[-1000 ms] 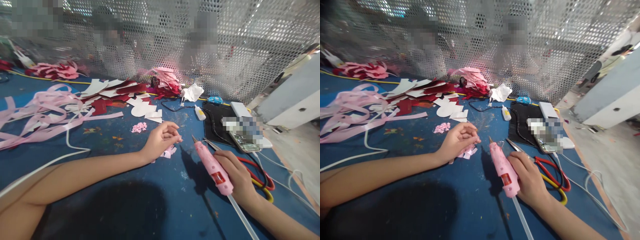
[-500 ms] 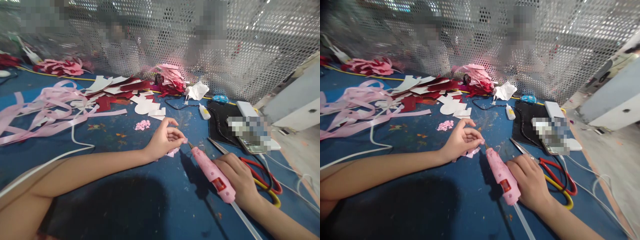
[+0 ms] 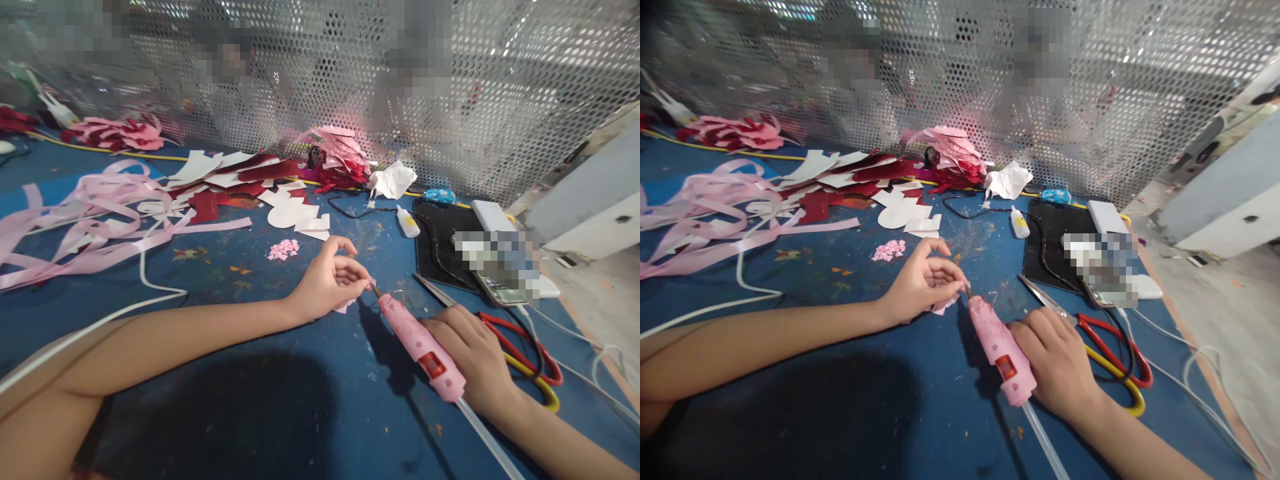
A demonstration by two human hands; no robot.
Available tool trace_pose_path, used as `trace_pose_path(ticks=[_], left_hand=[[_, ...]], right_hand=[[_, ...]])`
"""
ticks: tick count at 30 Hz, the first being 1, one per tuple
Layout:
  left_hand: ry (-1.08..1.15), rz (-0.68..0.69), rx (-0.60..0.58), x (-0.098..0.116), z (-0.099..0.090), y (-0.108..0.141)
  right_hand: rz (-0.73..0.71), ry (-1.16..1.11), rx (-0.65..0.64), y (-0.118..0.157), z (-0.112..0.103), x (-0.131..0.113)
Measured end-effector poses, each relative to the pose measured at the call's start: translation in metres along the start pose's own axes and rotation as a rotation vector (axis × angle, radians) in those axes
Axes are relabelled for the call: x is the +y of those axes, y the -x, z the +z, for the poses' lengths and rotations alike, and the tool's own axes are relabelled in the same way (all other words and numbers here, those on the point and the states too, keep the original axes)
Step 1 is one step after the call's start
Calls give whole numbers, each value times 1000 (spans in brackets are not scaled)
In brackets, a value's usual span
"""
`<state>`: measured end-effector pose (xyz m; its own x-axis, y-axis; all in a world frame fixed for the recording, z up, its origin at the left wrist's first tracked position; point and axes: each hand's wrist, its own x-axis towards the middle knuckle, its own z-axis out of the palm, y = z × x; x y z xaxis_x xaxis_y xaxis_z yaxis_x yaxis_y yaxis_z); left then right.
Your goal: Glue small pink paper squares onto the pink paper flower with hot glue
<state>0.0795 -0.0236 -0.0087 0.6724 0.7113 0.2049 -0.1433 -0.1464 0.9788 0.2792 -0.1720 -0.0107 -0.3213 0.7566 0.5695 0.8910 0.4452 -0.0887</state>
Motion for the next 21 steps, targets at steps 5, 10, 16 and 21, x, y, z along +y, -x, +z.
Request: trace_pose_path(ticks=[5, 10, 16, 21], left_hand=[[-12, -9, 6, 1, 0, 0], [-14, -23, 5, 2, 0, 1], [-7, -19, -12, 2, 0, 0], [-1, -12, -25, 2, 0, -1]], right_hand=[[-3, 9, 2, 0, 0, 0], [-13, 21, 4, 0, 0, 0], [-20, 32, 4, -1, 0, 0], [-21, 35, 5, -1, 0, 0]])
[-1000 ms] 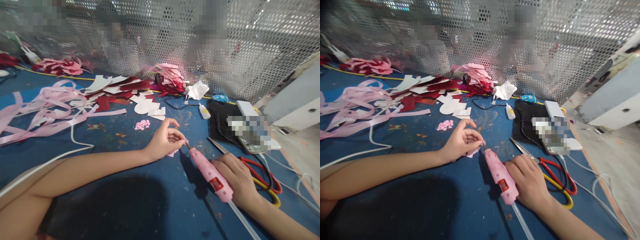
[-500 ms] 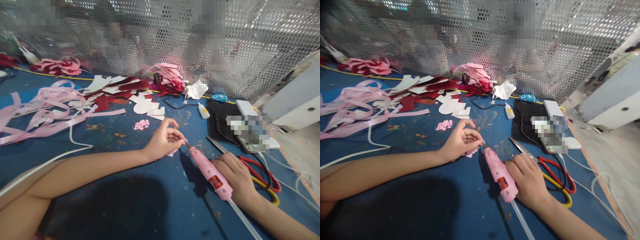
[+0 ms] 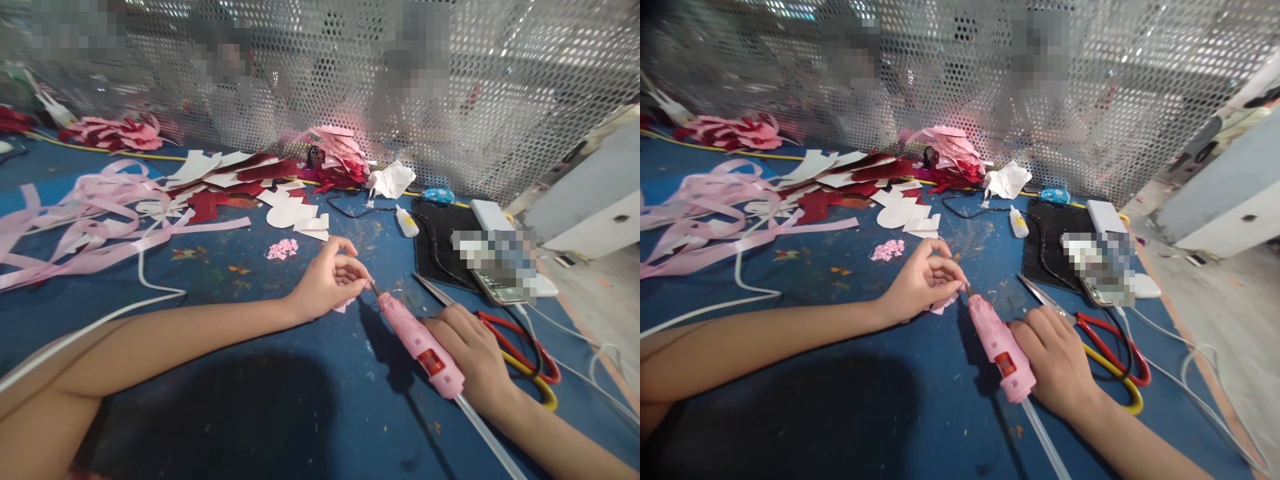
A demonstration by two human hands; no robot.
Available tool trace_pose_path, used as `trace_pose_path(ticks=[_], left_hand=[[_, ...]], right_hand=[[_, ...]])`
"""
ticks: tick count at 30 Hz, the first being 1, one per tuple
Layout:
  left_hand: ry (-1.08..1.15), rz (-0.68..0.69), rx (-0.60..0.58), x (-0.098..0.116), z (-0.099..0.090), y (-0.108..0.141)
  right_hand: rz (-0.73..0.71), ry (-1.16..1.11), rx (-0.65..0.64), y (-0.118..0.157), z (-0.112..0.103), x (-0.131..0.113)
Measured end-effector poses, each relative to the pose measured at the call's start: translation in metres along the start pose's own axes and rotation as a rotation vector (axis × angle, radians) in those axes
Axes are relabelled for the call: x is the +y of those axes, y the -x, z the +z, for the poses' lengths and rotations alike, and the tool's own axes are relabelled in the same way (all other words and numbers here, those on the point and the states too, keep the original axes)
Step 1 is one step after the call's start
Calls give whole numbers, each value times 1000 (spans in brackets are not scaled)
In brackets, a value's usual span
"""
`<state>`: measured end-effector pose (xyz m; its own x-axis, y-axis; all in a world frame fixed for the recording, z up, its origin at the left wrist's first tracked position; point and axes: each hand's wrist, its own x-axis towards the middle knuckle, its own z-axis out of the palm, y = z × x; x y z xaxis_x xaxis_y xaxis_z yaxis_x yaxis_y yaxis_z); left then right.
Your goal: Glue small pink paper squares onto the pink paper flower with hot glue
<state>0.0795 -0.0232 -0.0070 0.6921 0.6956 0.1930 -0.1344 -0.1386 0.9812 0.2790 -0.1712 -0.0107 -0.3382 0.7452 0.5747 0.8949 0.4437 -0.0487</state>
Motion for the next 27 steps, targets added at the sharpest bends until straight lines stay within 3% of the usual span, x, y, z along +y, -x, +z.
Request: trace_pose_path(ticks=[10, 18, 27], left_hand=[[-20, 4, 47, 3, 2, 1], [35, 22, 68, 9, 6, 5], [32, 131, -32, 3, 6, 9]], right_hand=[[36, 23, -22, 0, 0, 0], [254, 259, -116, 2, 4, 3], [297, 101, -132, 3, 4, 0]])
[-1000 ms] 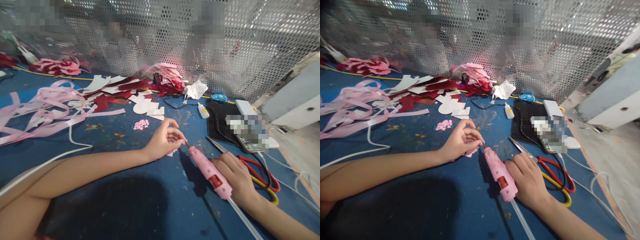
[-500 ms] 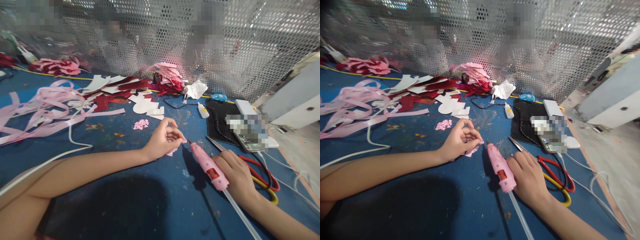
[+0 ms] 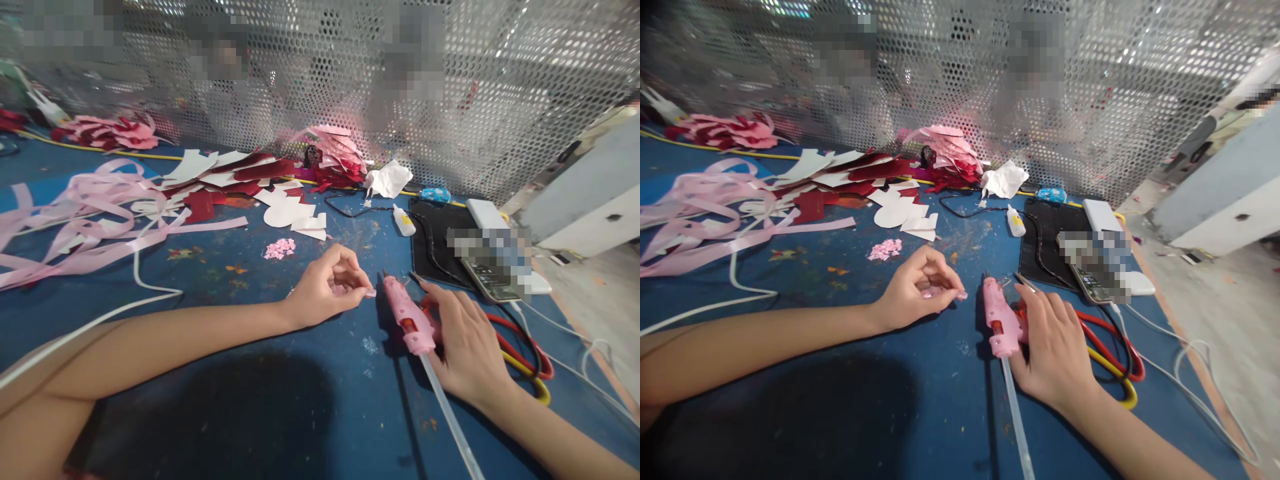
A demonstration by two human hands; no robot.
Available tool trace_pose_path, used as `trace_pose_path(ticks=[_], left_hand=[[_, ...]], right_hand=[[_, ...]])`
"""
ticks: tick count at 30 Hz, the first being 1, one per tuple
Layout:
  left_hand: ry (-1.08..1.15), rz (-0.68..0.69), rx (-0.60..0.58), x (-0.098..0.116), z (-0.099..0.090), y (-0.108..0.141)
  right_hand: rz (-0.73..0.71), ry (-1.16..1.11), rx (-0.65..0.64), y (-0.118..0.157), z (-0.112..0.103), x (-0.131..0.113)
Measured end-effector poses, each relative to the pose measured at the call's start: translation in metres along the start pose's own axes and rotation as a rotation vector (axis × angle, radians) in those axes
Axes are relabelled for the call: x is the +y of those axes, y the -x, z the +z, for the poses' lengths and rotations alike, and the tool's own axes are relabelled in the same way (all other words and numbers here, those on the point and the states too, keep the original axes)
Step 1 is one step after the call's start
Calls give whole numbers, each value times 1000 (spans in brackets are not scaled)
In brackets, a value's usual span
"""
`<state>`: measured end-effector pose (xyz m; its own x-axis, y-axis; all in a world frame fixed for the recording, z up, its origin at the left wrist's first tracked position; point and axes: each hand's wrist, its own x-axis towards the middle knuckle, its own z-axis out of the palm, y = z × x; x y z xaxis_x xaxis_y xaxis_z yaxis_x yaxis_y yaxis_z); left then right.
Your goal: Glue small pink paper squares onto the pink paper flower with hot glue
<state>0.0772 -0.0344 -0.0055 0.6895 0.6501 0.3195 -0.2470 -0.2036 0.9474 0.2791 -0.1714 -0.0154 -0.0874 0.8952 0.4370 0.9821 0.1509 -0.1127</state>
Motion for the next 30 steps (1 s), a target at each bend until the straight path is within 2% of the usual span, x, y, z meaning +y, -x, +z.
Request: trace_pose_path(ticks=[4, 7, 9, 16, 30], left_hand=[[-14, 27, -19, 6, 8, 8], [21, -83, -57, 14, 18, 18], [37, -165, -78, 17, 24, 22], [56, -315, -76, 17, 27, 19], [86, -414, -239, 14, 24, 16]], right_hand=[[-48, -107, -8, 1, -2, -1], [-130, -217, 139, 1, -5, -6], [-167, -286, 194, 1, -7, -11], [-183, -458, 93, 0, -6, -26], [-109, -514, 81, -1, -5, -29]])
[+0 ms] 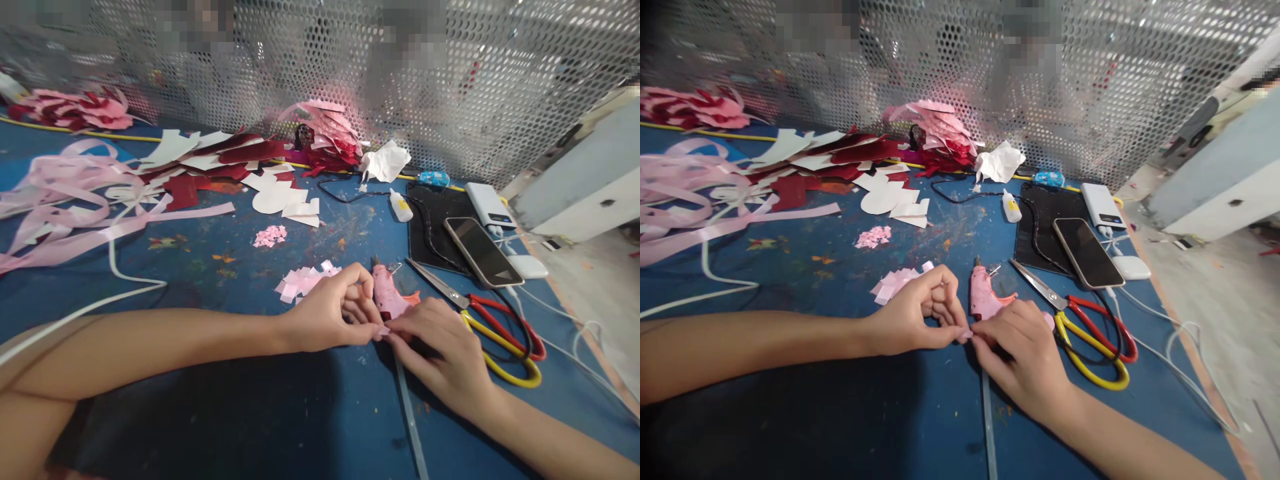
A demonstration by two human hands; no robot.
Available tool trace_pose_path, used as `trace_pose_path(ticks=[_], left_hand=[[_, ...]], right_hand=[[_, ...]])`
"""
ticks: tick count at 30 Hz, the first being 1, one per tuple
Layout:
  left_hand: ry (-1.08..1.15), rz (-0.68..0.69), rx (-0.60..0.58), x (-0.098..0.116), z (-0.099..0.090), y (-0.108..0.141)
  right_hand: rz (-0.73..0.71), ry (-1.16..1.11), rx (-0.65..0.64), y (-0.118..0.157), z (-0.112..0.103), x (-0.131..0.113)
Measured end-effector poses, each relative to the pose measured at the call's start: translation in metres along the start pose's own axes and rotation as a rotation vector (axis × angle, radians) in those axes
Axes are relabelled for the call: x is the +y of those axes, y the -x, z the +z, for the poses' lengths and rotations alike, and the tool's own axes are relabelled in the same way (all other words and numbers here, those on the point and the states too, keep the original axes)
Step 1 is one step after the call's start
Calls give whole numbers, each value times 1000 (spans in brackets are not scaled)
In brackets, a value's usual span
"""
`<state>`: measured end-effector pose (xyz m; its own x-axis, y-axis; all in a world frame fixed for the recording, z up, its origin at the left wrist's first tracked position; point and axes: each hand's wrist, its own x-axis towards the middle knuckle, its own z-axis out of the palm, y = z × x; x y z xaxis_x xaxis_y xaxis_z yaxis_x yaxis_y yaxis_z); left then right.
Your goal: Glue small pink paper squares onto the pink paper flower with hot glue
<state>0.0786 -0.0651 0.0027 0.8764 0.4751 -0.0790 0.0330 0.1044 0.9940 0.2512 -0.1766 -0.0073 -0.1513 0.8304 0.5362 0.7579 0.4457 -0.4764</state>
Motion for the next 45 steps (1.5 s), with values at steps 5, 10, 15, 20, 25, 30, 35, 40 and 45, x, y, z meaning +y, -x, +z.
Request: trace_pose_path(ticks=[5, 10, 15, 20, 25, 30, 35, 40, 45], left_hand=[[-14, 8, 6, 0, 1, 0], [-1, 43, -26, 1, 1, -1], [-106, 123, -21, -2, 0, -1], [-128, 148, -20, -2, -1, 0], [-171, 157, -9, -2, -1, 0], [-213, 191, -20, -1, -1, 1], [-270, 196, -9, 0, 0, 2], [-303, 236, 2, -1, 2, 2], [-360, 274, 17, -3, 4, 3]], right_hand=[[3, -10, 2, 0, 0, 0], [-3, -25, -2, -1, -1, 0], [1, -52, -3, -2, -3, 0], [1, -49, -23, -2, -3, 0], [6, -43, -28, -2, -3, -1], [4, -45, -22, -3, -3, -1], [8, -44, -30, -2, -3, -2], [-7, -21, -29, -2, -3, -2], [-73, 31, 8, -5, -3, -5]])
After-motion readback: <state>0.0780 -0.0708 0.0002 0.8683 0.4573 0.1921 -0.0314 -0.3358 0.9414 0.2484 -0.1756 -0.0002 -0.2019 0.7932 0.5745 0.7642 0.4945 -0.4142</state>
